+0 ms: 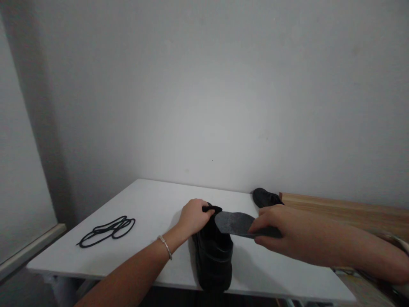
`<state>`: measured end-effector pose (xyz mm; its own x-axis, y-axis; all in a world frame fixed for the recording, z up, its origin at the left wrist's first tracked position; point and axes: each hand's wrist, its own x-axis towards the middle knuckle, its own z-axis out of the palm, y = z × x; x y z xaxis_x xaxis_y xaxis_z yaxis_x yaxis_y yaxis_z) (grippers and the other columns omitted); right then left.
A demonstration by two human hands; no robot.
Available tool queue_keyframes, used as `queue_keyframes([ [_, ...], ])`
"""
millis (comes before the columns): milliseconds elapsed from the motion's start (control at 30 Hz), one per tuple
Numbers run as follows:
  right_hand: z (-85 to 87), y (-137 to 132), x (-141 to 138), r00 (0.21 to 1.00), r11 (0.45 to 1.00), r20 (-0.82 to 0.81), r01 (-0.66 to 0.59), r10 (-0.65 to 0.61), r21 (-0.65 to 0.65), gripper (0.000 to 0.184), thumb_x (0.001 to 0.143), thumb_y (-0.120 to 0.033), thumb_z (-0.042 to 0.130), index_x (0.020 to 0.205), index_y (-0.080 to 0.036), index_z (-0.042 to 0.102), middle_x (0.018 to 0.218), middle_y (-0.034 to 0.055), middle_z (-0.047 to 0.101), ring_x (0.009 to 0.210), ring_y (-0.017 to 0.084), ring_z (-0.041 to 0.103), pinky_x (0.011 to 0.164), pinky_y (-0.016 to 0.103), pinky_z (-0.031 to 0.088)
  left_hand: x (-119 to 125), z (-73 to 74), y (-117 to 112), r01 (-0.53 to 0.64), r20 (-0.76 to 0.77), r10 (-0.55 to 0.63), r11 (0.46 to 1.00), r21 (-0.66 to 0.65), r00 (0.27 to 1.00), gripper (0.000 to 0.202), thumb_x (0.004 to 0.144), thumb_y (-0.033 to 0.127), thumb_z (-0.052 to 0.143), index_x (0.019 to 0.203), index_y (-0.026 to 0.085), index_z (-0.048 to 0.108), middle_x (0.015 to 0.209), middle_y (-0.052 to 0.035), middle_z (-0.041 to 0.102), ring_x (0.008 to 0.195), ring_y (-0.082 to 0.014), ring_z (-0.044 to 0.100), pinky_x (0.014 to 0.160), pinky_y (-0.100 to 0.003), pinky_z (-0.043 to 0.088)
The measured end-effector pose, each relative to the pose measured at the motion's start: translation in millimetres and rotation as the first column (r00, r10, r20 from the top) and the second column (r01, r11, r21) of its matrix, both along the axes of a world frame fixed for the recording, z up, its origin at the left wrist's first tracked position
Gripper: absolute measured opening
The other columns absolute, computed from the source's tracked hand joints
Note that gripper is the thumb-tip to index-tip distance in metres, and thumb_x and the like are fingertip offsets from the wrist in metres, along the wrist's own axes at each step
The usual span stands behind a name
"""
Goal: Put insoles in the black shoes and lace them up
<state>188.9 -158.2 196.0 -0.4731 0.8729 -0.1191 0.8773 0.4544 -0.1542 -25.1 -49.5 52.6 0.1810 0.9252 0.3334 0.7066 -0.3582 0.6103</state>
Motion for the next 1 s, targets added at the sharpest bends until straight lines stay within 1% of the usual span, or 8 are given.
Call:
queue_keyframes([
  [100, 7.8, 2.6, -23.5, 0.982, 0.996, 0.183, -0.031, 0.047, -0.089, 0.029, 0.081, -0.024, 0.048, 0.075, -0.017, 0.076, 0.056, 0.0028, 0.063, 0.044, 0.012, 0.049, 0.042, 0.024, 0.030, -2.9, -1.6, 3.4, 0.026, 0.058, -0.022, 0.998, -0.054, 0.998, 0.024, 0.079, 0.034, 0.061, 0.072, 0.016, 0.075, 0.074, -0.0065, 0.071, 0.071, -0.0191, 0.061, 0.062, -0.026, 0.035],
  [233, 7.4, 10.1, -52.3, 0.947, 0.974, 0.311, -0.008, 0.081, -0.228, 0.030, 0.079, -0.021, 0.046, 0.073, -0.011, 0.073, 0.045, 0.0013, 0.052, 0.035, 0.011, 0.045, 0.038, 0.022, 0.036, -9.9, 0.4, 12.1, 0.085, 0.119, -0.069, 0.987, -0.137, 0.990, 0.029, 0.073, 0.033, 0.065, 0.050, 0.016, 0.064, 0.045, 0.0028, 0.049, 0.049, -0.0128, 0.045, 0.053, -0.025, 0.026],
  [367, 10.0, 15.9, -69.8, 0.903, 0.964, 0.415, 0.006, 0.109, -0.265, 0.023, 0.077, -0.017, 0.047, 0.067, -0.011, 0.067, 0.045, -0.0003, 0.048, 0.034, 0.012, 0.046, 0.038, 0.023, 0.041, -10.1, -7.1, 18.8, 0.060, 0.218, -0.028, 0.988, -0.141, 0.976, 0.033, 0.071, 0.035, 0.066, 0.047, 0.016, 0.056, 0.045, 0.0046, 0.044, 0.050, -0.0118, 0.041, 0.051, -0.025, 0.024],
  [533, 25.2, 19.2, -74.2, 0.884, 0.960, 0.447, -0.002, 0.133, -0.281, 0.021, 0.075, -0.017, 0.050, 0.054, -0.017, 0.052, 0.041, -0.0034, 0.043, 0.033, 0.012, 0.045, 0.036, 0.023, 0.039, -5.0, -30.8, 22.6, 0.030, 0.372, 0.003, 0.996, -0.082, 0.928, 0.034, 0.074, 0.045, 0.061, 0.056, 0.018, 0.050, 0.055, 0.0038, 0.046, 0.057, -0.0126, 0.042, 0.053, -0.025, 0.028],
  [633, 28.1, 21.3, -73.4, 0.886, 0.958, 0.454, 0.045, 0.093, -0.284, 0.021, 0.076, -0.020, 0.051, 0.057, -0.016, 0.058, 0.041, -0.0029, 0.044, 0.032, 0.012, 0.045, 0.036, 0.024, 0.040, -2.1, -40.4, 22.7, 0.037, 0.445, -0.011, 0.998, -0.050, 0.896, 0.038, 0.074, 0.051, 0.059, 0.058, 0.019, 0.048, 0.057, 0.0037, 0.046, 0.058, -0.0131, 0.043, 0.054, -0.025, 0.030],
  [733, 19.3, 25.3, -70.8, 0.894, 0.971, 0.442, 0.039, 0.072, -0.237, 0.028, 0.080, -0.028, 0.049, 0.071, -0.011, 0.070, 0.045, 0.0008, 0.050, 0.034, 0.014, 0.049, 0.036, 0.025, 0.040, 0.2, -43.2, 21.2, 0.049, 0.493, -0.030, 0.999, -0.024, 0.870, 0.041, 0.074, 0.055, 0.059, 0.059, 0.019, 0.047, 0.058, 0.0037, 0.045, 0.059, -0.0134, 0.043, 0.055, -0.025, 0.030],
  [833, 2.1, 30.5, -67.2, 0.917, 0.989, 0.391, -0.017, 0.074, -0.146, 0.037, 0.082, -0.031, 0.046, 0.079, -0.007, 0.074, 0.054, 0.0092, 0.062, 0.045, 0.018, 0.059, 0.042, 0.026, 0.042, 1.9, -43.7, 20.4, 0.049, 0.527, -0.038, 0.999, -0.008, 0.849, 0.042, 0.076, 0.056, 0.058, 0.058, 0.019, 0.046, 0.058, 0.0036, 0.045, 0.059, -0.0133, 0.043, 0.056, -0.025, 0.030],
  [1000, -41.1, 38.4, -68.3, 0.962, 0.995, 0.271, 0.002, -0.029, 0.100, 0.026, 0.079, -0.023, 0.053, 0.085, -0.011, 0.075, 0.082, 0.0177, 0.074, 0.079, 0.028, 0.072, 0.062, 0.030, 0.049, 4.0, -47.6, 23.0, 0.050, 0.569, -0.049, 0.999, 0.015, 0.821, 0.044, 0.076, 0.057, 0.058, 0.057, 0.019, 0.048, 0.059, 0.0028, 0.046, 0.061, -0.0138, 0.044, 0.057, -0.025, 0.032],
])
